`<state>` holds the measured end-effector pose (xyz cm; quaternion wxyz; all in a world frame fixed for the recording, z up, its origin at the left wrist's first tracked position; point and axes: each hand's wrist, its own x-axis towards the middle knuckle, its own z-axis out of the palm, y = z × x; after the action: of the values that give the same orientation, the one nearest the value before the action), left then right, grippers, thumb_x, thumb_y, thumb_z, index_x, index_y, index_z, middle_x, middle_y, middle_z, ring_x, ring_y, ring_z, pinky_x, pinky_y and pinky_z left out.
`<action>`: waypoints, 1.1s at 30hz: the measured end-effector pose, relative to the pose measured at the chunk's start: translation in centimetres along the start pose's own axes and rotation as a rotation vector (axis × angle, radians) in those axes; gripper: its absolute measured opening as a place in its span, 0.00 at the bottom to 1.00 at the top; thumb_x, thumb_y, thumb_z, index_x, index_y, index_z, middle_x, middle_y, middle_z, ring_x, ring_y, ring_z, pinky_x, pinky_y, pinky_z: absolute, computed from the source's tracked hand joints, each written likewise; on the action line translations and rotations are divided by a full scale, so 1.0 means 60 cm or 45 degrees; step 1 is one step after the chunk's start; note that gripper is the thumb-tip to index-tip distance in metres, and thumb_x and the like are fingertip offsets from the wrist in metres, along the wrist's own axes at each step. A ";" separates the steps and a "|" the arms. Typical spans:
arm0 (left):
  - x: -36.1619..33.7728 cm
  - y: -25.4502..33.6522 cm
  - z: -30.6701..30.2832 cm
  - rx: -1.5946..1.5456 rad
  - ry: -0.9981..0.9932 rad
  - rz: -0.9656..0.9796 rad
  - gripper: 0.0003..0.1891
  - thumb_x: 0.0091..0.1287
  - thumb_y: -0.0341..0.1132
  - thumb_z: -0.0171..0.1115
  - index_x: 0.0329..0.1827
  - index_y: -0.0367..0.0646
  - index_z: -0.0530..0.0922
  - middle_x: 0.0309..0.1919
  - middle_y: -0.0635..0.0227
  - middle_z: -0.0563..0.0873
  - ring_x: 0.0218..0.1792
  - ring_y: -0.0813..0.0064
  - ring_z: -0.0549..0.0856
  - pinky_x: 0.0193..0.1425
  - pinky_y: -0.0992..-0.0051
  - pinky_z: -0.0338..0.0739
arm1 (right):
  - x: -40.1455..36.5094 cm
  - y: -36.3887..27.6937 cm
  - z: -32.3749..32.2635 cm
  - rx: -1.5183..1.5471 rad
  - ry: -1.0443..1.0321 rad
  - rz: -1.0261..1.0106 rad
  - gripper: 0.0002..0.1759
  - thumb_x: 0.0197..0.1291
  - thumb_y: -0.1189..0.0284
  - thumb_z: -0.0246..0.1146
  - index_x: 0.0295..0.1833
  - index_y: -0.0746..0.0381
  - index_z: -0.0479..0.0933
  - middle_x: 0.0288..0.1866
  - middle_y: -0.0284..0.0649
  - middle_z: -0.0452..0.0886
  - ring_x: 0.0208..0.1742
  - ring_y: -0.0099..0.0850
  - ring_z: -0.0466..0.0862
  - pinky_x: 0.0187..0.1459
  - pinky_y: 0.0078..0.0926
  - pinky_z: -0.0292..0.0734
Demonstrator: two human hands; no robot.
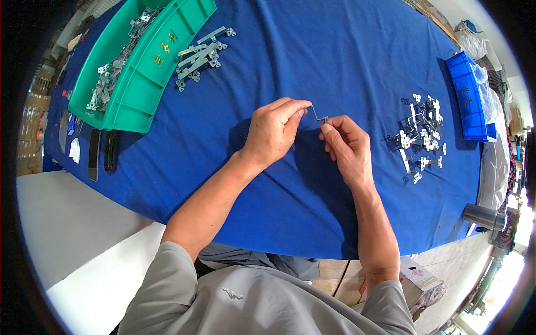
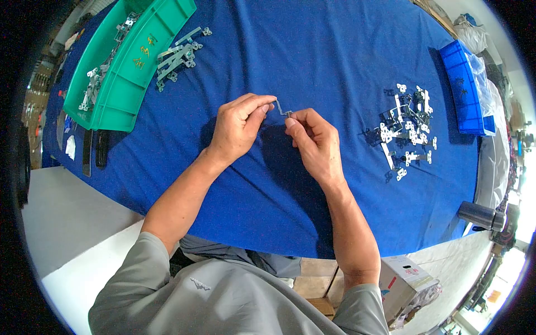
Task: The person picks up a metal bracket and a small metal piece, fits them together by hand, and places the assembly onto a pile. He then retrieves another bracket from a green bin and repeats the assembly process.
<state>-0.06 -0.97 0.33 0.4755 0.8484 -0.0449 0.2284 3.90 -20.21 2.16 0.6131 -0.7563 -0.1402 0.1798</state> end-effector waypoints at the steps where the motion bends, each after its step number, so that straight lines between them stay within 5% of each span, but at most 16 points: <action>1: 0.000 -0.002 0.000 0.056 0.035 0.094 0.10 0.75 0.25 0.62 0.53 0.35 0.87 0.41 0.57 0.91 0.39 0.64 0.91 0.45 0.68 0.86 | 0.000 0.002 -0.001 -0.023 0.006 0.006 0.09 0.77 0.70 0.64 0.46 0.66 0.82 0.32 0.31 0.84 0.31 0.16 0.78 0.32 0.18 0.74; 14: 0.001 0.005 0.000 0.163 0.066 0.275 0.10 0.67 0.21 0.66 0.49 0.37 0.88 0.41 0.57 0.91 0.41 0.57 0.89 0.46 0.63 0.85 | 0.005 -0.003 0.006 0.180 0.055 -0.031 0.09 0.75 0.72 0.65 0.51 0.68 0.81 0.33 0.33 0.81 0.33 0.18 0.81 0.35 0.20 0.80; 20: 0.001 0.008 0.001 0.135 0.025 0.337 0.10 0.65 0.21 0.67 0.48 0.38 0.89 0.40 0.57 0.91 0.41 0.58 0.89 0.45 0.63 0.84 | 0.003 0.006 -0.007 -0.036 0.013 0.041 0.09 0.77 0.70 0.64 0.52 0.66 0.81 0.32 0.30 0.80 0.31 0.16 0.78 0.30 0.18 0.75; 23: 0.000 0.008 0.001 0.131 -0.020 0.345 0.09 0.68 0.22 0.65 0.49 0.36 0.88 0.40 0.56 0.91 0.39 0.57 0.89 0.44 0.64 0.84 | 0.005 0.010 -0.011 0.326 0.090 0.010 0.08 0.78 0.69 0.63 0.50 0.64 0.81 0.32 0.30 0.80 0.30 0.14 0.75 0.28 0.16 0.70; 29: 0.000 0.001 -0.001 0.022 0.051 -0.042 0.09 0.75 0.24 0.60 0.51 0.35 0.87 0.39 0.55 0.91 0.39 0.62 0.91 0.43 0.68 0.85 | 0.001 0.003 -0.001 0.169 0.006 0.008 0.09 0.77 0.69 0.64 0.49 0.66 0.82 0.34 0.32 0.84 0.31 0.15 0.77 0.31 0.17 0.72; 33: -0.001 0.001 -0.001 0.014 0.049 -0.022 0.09 0.74 0.24 0.61 0.52 0.35 0.87 0.40 0.56 0.91 0.40 0.64 0.92 0.44 0.69 0.85 | -0.002 -0.002 0.003 0.007 -0.018 -0.030 0.11 0.77 0.69 0.64 0.49 0.68 0.84 0.33 0.33 0.85 0.33 0.17 0.79 0.36 0.19 0.76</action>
<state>-0.13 -0.95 0.39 0.4735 0.8468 -0.0269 0.2409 3.70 -20.06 2.25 0.6163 -0.7516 -0.1530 0.1786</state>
